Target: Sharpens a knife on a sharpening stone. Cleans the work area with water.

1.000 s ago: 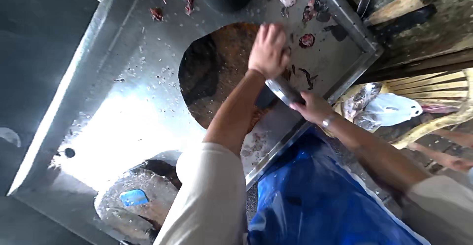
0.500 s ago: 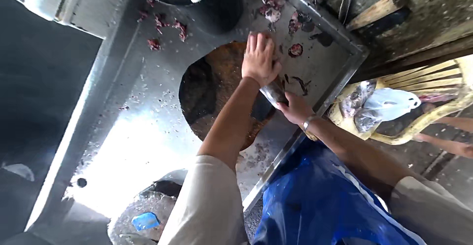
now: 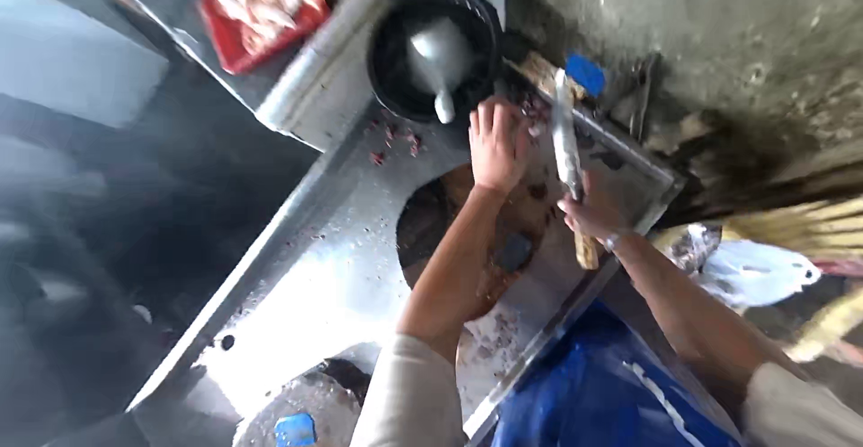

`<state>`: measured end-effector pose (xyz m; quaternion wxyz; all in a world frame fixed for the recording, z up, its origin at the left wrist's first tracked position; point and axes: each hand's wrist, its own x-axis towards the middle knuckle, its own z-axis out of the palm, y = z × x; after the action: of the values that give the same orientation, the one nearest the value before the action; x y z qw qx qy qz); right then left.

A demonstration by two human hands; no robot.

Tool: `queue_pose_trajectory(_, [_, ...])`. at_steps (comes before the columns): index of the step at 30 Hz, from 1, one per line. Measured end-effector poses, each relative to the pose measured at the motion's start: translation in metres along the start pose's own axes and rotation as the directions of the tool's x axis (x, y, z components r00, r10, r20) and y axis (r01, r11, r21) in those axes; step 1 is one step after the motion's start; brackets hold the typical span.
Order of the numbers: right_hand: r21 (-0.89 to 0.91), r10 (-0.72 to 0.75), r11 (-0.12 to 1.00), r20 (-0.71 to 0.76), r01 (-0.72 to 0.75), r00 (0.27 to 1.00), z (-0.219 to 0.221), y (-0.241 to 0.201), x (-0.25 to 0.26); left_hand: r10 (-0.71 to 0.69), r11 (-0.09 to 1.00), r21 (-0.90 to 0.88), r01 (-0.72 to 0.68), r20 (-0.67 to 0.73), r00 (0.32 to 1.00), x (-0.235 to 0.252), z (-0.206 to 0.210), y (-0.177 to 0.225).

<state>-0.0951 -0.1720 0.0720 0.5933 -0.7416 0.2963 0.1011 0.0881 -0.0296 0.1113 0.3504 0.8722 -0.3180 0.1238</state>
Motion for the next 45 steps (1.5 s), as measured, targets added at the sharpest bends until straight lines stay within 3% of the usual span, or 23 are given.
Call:
queue_pose_trajectory(2, [-0.278, -0.090, 0.959, -0.120, 0.053, 0.989, -0.015, 0.016, -0.002, 0.064, 0.998, -0.014, -0.065, -0.073, 0.995, 0.017, -0.024, -0.003])
queue_pose_trajectory(5, [-0.630, -0.063, 0.777, -0.096, -0.011, 0.993, -0.032, 0.021, -0.001, -0.194, 0.981, 0.024, 0.192, 0.142, 0.971, 0.068, -0.041, -0.012])
queue_pose_trajectory(6, [-0.698, -0.051, 0.716, -0.053, 0.000, 0.997, -0.035, 0.017, 0.003, -0.297, 0.954, 0.059, 0.293, 0.273, 0.915, 0.088, -0.039, -0.018])
queue_pose_trajectory(8, [-0.781, -0.037, 0.623, 0.028, 0.045, 0.999, -0.040, 0.010, 0.010, -0.464, 0.883, 0.218, 0.416, 0.537, 0.704, 0.112, -0.032, -0.031])
queue_pose_trajectory(10, [-0.825, -0.058, 0.554, 0.093, 0.110, 0.994, -0.044, 0.000, 0.020, -0.566, 0.823, 0.407, 0.396, 0.653, 0.504, 0.124, -0.022, -0.050])
queue_pose_trajectory(12, [-0.854, -0.117, 0.488, 0.139, 0.179, 0.983, -0.048, -0.017, 0.035, -0.609, 0.792, 0.485, 0.370, 0.654, 0.449, 0.135, -0.012, -0.064])
queue_pose_trajectory(14, [-0.860, -0.156, 0.453, 0.184, 0.236, 0.971, -0.047, -0.032, 0.051, -0.607, 0.784, 0.370, 0.499, 0.624, 0.491, 0.140, -0.015, -0.066])
queue_pose_trajectory(16, [-0.833, -0.170, 0.473, 0.234, 0.288, 0.957, -0.040, -0.044, 0.066, -0.552, 0.753, 0.039, 0.657, 0.581, 0.598, 0.133, -0.031, -0.050])
queue_pose_trajectory(19, [-0.768, -0.206, 0.536, 0.284, 0.351, 0.937, -0.022, -0.054, 0.081, -0.528, 0.719, -0.164, 0.676, 0.504, 0.684, 0.087, -0.049, 0.001])
queue_pose_trajectory(21, [-0.727, -0.209, 0.573, 0.318, 0.379, 0.925, -0.012, -0.056, 0.083, -0.676, 0.586, -0.262, 0.767, 0.364, 0.641, 0.019, -0.031, 0.027])
queue_pose_trajectory(23, [-0.676, -0.246, 0.602, 0.351, 0.426, 0.904, -0.002, -0.053, 0.080, -0.852, 0.296, -0.440, 0.848, 0.279, 0.442, -0.045, 0.008, 0.034])
queue_pose_trajectory(25, [-0.606, -0.311, 0.623, 0.389, 0.495, 0.867, 0.006, -0.048, 0.072, -0.904, -0.024, -0.597, 0.802, 0.356, 0.238, -0.068, 0.034, 0.038])
queue_pose_trajectory(26, [-0.588, -0.332, 0.611, 0.417, 0.530, 0.846, 0.008, -0.046, 0.065, -0.898, -0.108, -0.616, 0.780, 0.398, 0.189, -0.072, 0.041, 0.041])
queue_pose_trajectory(27, [-0.580, -0.362, 0.581, 0.443, 0.571, 0.820, 0.009, -0.044, 0.056, -0.902, -0.117, -0.615, 0.780, 0.395, 0.176, -0.076, 0.044, 0.041])
queue_pose_trajectory(30, [-0.564, -0.376, 0.530, 0.513, 0.633, 0.771, -0.001, -0.040, 0.039, -0.951, 0.021, -0.553, 0.833, 0.247, 0.188, -0.085, 0.025, 0.033])
queue_pose_trajectory(34, [-0.548, -0.369, 0.560, 0.506, 0.621, 0.780, -0.043, -0.014, 0.026, -0.981, 0.195, -0.568, 0.800, -0.111, 0.160, -0.089, -0.047, -0.008])
queue_pose_trajectory(35, [-0.559, -0.352, 0.583, 0.479, 0.589, 0.804, -0.057, 0.000, 0.026, -0.962, 0.269, -0.497, 0.825, -0.186, 0.202, -0.097, -0.063, -0.015])
queue_pose_trajectory(36, [-0.580, -0.327, 0.600, 0.451, 0.551, 0.830, -0.071, 0.014, 0.027, -0.930, 0.361, -0.369, 0.856, -0.215, 0.299, -0.110, -0.074, -0.015])
queue_pose_trajectory(38, [-0.626, -0.282, 0.627, 0.374, 0.464, 0.884, -0.092, 0.046, 0.036, -0.802, 0.596, 0.006, 0.803, -0.056, 0.595, -0.150, -0.073, 0.009])
queue_pose_trajectory(39, [-0.651, -0.251, 0.633, 0.339, 0.419, 0.907, -0.099, 0.062, 0.040, -0.727, 0.685, 0.161, 0.710, 0.097, 0.680, -0.178, -0.055, 0.025])
queue_pose_trajectory(40, [-0.673, -0.226, 0.636, 0.308, 0.379, 0.924, -0.103, 0.073, 0.045, -0.670, 0.738, 0.292, 0.608, 0.219, 0.709, -0.201, -0.031, 0.032])
queue_pose_trajectory(42, [-0.715, -0.185, 0.616, 0.276, 0.330, 0.943, -0.104, 0.087, 0.053, -0.648, 0.745, 0.492, 0.451, 0.374, 0.663, -0.226, 0.008, 0.044])
queue_pose_trajectory(45, [-0.756, -0.173, 0.578, 0.256, 0.309, 0.951, -0.104, 0.091, 0.049, -0.679, 0.715, 0.539, 0.446, 0.383, 0.626, -0.204, 0.017, 0.048])
